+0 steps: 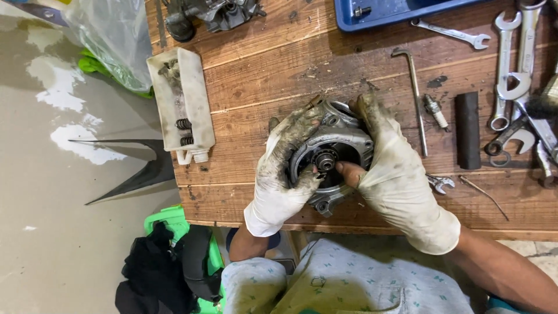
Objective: Installing and positioning a camshaft into a motorcycle engine cylinder head on a workbench.
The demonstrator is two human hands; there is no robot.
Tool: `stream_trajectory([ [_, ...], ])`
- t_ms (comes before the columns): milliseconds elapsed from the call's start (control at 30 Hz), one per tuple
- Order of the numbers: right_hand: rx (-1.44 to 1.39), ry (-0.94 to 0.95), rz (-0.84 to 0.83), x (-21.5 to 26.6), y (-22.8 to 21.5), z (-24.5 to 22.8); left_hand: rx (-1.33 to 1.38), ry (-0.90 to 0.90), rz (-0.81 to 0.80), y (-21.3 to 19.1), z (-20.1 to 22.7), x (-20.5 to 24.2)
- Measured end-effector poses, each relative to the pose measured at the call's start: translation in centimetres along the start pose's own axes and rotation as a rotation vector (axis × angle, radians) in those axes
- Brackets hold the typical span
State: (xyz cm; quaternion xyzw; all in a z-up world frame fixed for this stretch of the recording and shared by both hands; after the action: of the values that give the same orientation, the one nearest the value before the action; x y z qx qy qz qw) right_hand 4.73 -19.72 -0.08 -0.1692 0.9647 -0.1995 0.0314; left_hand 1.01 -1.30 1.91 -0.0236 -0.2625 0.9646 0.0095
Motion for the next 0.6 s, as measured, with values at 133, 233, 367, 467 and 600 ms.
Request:
stream_trajectory([
  [133, 0.041, 0.053, -0.008, 0.24, 0.06, 0.39, 0.037, -0.069, -0.007, -0.03, 0.2, 0.14],
  [233, 0.074, 0.019, 0.007, 0.27, 0.09, 0.5, 0.04, -0.068, -0.016, -0.01, 0.12, 0.1],
  [367, 0.082, 0.012, 0.012, 0.28, 0.15, 0.81, 0.037, -0.055, -0.008, 0.1, -0.21, 0.04],
  [467, 0.073, -0.031, 0.022, 0.28, 0.0, 0.45, 0.001, -0.03, -0.004, 0.07, 0.02, -0.07],
  [600, 0.04, 0.03, 0.004, 0.6, 0.04, 0.68, 0.006, -0.012, -0.009, 0.04, 0.06, 0.03],
])
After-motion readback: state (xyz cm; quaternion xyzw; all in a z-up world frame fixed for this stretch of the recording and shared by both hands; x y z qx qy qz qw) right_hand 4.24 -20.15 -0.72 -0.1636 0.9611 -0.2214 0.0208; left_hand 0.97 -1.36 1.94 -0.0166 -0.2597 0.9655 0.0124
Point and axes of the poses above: each hand's wrist, its own x-axis away from the middle knuckle, its own y-axis out of the palm, z = x × y, the point moved 3 cm from there along -x, towards the middle knuckle, and after that the axes turned 10 degrees about -y, right-handed, at the moved point
